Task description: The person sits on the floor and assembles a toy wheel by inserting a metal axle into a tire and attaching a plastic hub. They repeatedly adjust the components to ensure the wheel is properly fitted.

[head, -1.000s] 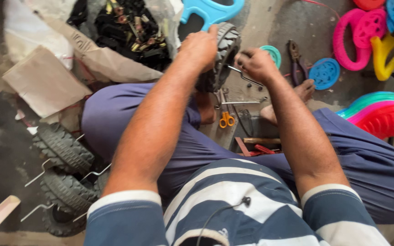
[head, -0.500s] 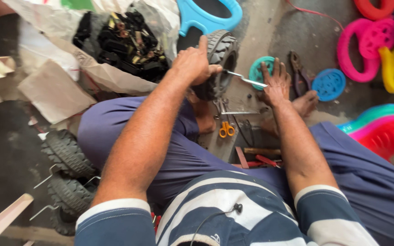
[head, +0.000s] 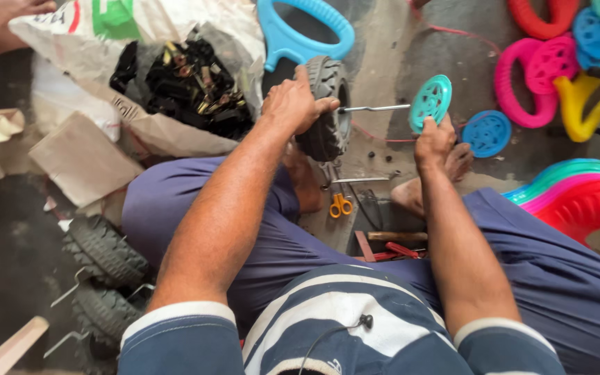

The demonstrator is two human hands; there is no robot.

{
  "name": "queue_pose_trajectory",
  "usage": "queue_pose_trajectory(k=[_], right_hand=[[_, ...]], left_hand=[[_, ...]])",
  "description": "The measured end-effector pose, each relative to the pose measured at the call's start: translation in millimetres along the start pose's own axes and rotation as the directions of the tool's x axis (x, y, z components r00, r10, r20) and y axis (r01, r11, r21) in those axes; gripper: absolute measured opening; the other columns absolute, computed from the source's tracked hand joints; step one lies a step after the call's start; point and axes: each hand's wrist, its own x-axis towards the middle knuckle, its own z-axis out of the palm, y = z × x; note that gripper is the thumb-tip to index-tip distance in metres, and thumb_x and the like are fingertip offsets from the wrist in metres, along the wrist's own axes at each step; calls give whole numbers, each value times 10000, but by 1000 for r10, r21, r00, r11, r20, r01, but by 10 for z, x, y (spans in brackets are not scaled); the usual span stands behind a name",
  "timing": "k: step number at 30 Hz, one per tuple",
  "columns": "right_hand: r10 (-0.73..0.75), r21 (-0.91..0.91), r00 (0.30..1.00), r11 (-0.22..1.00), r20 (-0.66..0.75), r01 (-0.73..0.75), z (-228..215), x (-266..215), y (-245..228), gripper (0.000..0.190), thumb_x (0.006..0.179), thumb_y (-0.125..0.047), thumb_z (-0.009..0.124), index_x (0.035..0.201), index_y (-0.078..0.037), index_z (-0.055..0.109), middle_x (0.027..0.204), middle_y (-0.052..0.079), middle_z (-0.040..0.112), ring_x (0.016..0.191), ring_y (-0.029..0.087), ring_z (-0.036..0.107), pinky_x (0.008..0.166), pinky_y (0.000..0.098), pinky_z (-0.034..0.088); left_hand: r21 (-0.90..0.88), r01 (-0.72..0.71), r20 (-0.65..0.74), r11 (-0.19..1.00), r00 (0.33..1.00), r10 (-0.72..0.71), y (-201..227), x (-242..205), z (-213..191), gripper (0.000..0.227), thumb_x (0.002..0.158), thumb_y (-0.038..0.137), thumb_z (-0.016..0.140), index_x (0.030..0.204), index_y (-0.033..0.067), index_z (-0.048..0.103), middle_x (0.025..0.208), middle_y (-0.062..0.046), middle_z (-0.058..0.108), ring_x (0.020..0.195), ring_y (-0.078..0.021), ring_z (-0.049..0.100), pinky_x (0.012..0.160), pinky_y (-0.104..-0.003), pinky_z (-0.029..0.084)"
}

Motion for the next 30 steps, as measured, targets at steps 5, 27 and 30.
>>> queue_pose_trajectory(k=[5,27,30], right_hand=[[87,652,978,734,188,-190,-250,-469,-621,430,921,-135,568,1349,-110,603,1099,-4,706,946,138,700,751,328,606],[-620,-407,680,546,390,732,106,-904,-1293,650,911,-131,626,1492,105,457,890,221,677,796,410,661,724,508,542],[-635,-479,656,463,408,746,159,-868,-1334,641,889,-128,631,1463,98,456,968,227,673,847,394,659,736,481,552]], left_hand=[[17,-1,-3,1000,1000,1,46,-32,25,1056,815,700,718,1488,-26,351,1202,-278,685,1158,-459,649,977,-504,517],[-31,28,-102,999,994,-31,52,86,261,1174,801,725,714,1506,-96,259,1226,-282,659,1153,-430,649,945,-479,532],[-37,20,-112,999,993,-24,7,101,226,1131,806,720,715,1476,-94,305,1210,-285,667,1143,-442,652,944,-490,530]])
